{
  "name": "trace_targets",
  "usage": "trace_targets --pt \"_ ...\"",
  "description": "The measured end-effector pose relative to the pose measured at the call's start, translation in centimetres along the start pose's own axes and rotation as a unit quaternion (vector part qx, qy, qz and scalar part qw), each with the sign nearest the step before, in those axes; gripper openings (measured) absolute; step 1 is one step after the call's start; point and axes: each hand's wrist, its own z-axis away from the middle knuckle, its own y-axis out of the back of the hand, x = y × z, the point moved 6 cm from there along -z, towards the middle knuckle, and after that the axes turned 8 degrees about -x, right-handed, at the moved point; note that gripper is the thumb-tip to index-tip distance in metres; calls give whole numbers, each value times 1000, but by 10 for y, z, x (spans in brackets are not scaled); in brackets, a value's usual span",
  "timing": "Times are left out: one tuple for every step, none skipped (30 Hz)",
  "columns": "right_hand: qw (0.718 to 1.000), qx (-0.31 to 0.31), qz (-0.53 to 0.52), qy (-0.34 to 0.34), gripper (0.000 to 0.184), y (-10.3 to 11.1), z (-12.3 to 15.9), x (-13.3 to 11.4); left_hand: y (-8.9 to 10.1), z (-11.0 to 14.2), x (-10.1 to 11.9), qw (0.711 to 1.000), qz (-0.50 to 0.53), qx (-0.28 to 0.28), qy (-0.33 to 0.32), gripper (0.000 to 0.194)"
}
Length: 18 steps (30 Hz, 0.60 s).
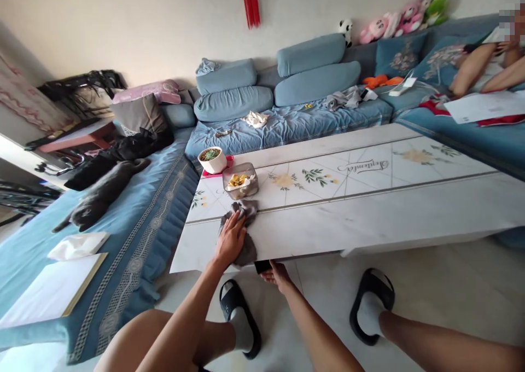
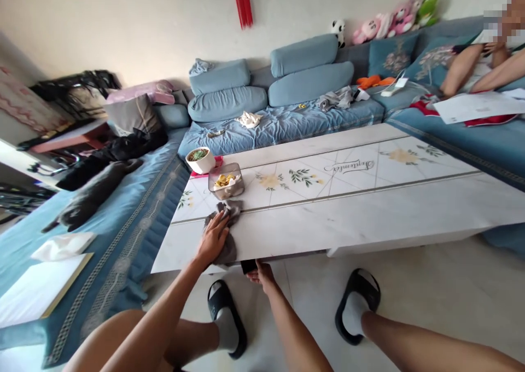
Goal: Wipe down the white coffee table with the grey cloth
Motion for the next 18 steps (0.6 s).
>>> trace_targets --pt "1000 3 3 5 65 2 3 2 1 9 -5 1000 3 -9 -17 57" --pt "1000 5 4 9 67 4 6 5 6 16 -14 1000 4 -12 -22 57" --pt "1000 6 4 12 69 7 9 9 11 20 -25 1000 5 -8 -15 57" --pt "1000 7 1 16 71 9 12 12 18 20 -36 1000 6 2 2 56" --pt "1000 6 -4 19 72 11 14 16 23 17 -45 999 6 18 27 56" --pt "1000 2 -11 21 74 12 16 19 27 13 -49 998 4 37 56 55" --pt "1000 -4 -20 23 76 11 17 21 27 7 -49 995 3 55 83 54" --pt "999 -16 -30 23 77 10 16 23 24 2 -44 993 1 66 101 54" --pt "998 -32 -41 23 78 7 15 23 19 -2 -35 992 1 68 105 54" --pt "997 -51 -51 23 78 3 12 22 12 -3 -24 994 2 62 92 54" --pt "995 -72 -59 23 78 -1 9 20 6 -3 -13 997 6 47 65 55" --pt "993 -92 -65 23 77 -5 6 18 0 -1 -4 999 11 26 30 55" --pt "991 -109 -69 22 77 -8 2 17 -2 2 2 1000 16 5 -3 55" --pt "990 -122 -70 21 76 -10 -1 17 -2 5 2 1000 20 -8 -22 56" --pt "989 -130 -71 20 76 -11 -4 17 2 8 -2 999 22 -11 -23 56" --pt "988 -134 -72 21 74 -11 -6 19 8 8 -10 1000 22 -4 -7 56" --pt "988 -135 -73 26 72 -9 -8 22 15 8 -19 1000 20 10 21 55" --pt "988 -131 -75 33 69 -7 -10 26 21 6 -27 998 15 28 52 55"
